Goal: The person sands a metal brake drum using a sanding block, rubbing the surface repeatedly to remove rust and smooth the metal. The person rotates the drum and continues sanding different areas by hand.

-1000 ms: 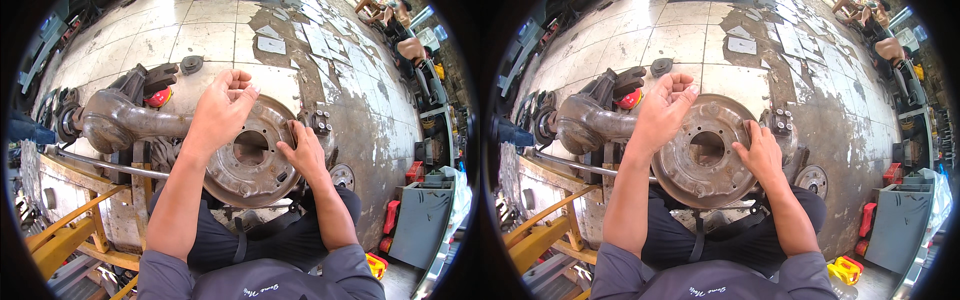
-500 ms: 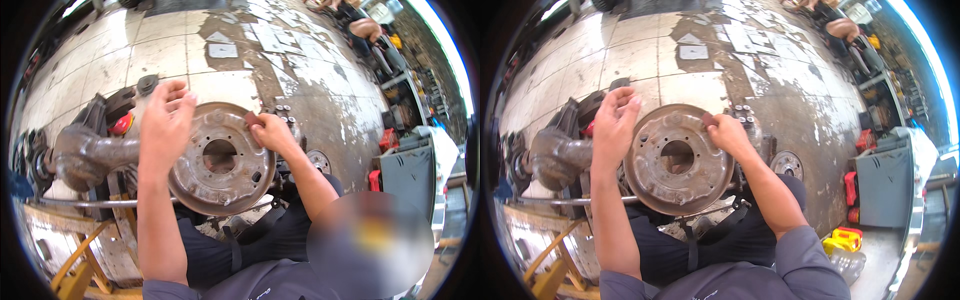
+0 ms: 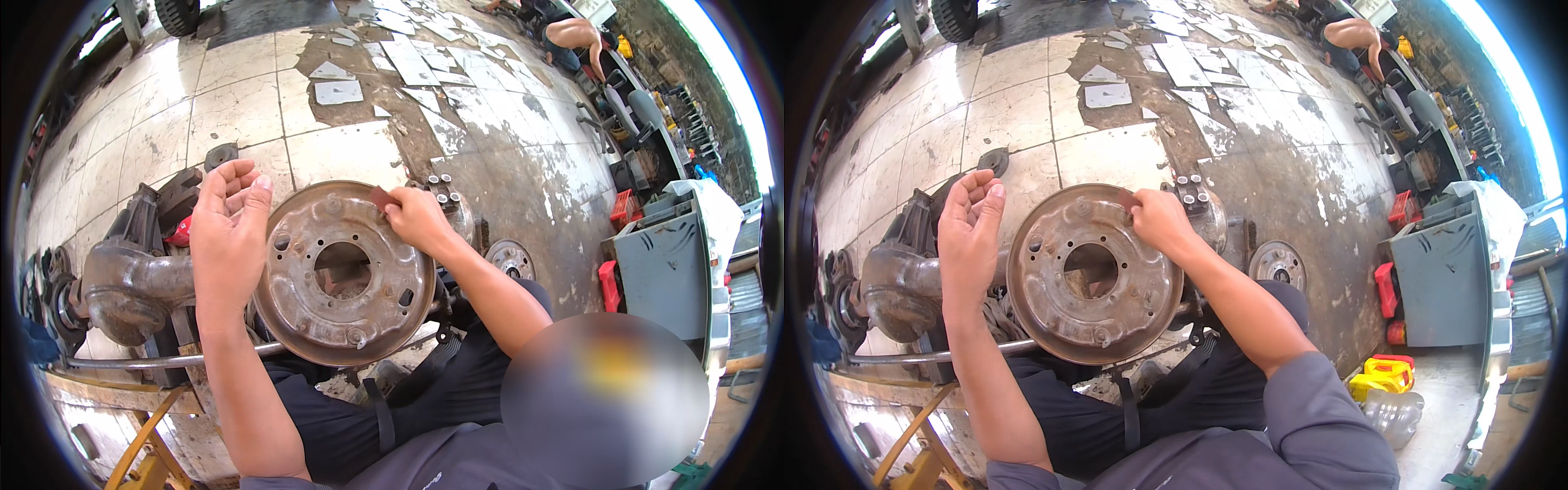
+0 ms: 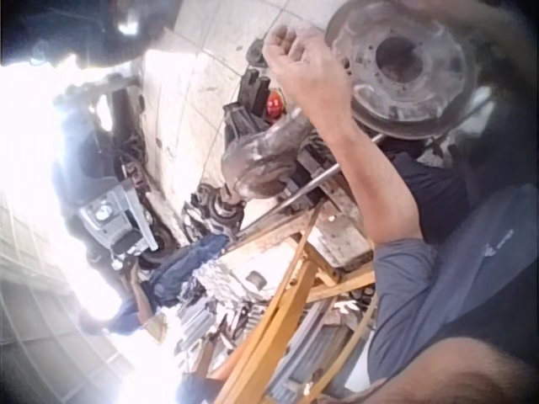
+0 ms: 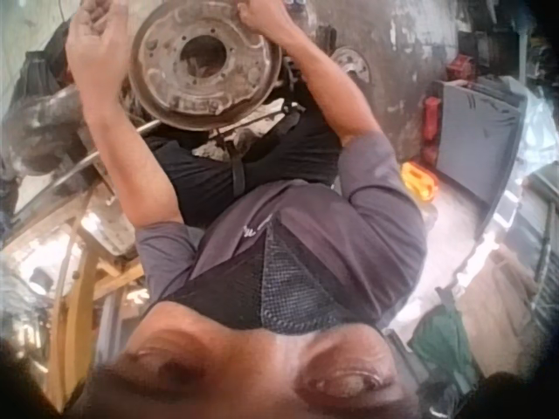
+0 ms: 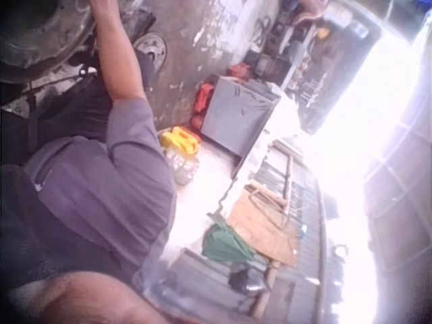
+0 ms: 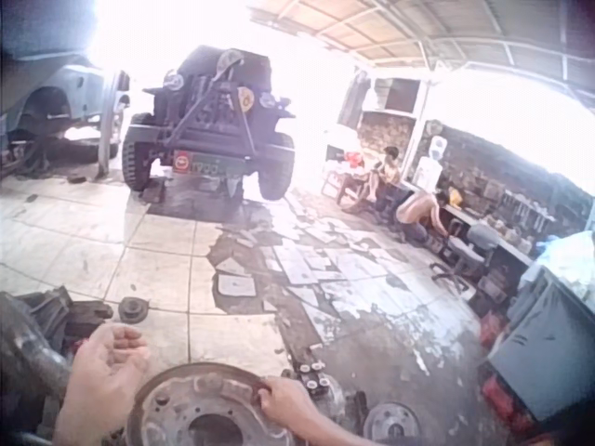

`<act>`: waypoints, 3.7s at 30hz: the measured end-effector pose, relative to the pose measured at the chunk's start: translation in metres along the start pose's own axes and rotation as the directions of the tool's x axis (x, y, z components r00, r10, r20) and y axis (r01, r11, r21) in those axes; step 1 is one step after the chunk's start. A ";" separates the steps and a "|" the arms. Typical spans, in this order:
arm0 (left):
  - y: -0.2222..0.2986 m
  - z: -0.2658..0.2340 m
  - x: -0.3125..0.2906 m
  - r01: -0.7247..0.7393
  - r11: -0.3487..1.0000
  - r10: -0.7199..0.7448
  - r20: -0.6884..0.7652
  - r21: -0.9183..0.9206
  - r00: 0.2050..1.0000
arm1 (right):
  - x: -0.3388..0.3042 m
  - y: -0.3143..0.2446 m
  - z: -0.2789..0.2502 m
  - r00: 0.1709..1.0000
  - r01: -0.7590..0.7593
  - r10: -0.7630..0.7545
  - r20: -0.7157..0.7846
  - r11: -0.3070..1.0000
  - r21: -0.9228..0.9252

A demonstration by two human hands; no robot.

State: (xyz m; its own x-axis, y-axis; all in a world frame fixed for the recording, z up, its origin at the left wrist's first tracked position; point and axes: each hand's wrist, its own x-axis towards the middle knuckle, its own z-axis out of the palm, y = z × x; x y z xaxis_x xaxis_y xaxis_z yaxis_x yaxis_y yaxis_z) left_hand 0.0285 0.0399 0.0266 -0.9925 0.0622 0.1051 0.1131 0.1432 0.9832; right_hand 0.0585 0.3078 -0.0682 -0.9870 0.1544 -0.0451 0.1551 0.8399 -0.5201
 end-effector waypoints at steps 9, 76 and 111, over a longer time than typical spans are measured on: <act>0.005 -0.025 0.006 0.008 0.997 0.000 -0.107 0.072 0.994 | 0.000 0.007 -0.007 0.997 -0.005 0.001 0.072 0.999 0.052; -0.023 -0.029 0.008 0.043 0.894 -0.010 -0.076 0.447 0.997 | -0.008 0.006 -0.001 0.952 0.017 -0.008 -0.308 0.999 0.028; -0.023 -0.035 0.006 0.059 0.873 -0.030 -0.066 0.484 0.997 | -0.031 0.011 0.021 0.956 0.091 -0.104 -0.273 0.994 -0.060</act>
State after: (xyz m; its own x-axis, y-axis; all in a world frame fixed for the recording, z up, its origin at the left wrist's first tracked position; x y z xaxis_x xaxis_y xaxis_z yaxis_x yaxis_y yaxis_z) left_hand 0.0184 0.0027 0.0099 -0.9963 -0.0077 0.0850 0.0629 0.6070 0.7922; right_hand 0.0899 0.3018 -0.0907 -0.9485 0.2022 0.2439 0.0667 0.8801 -0.4701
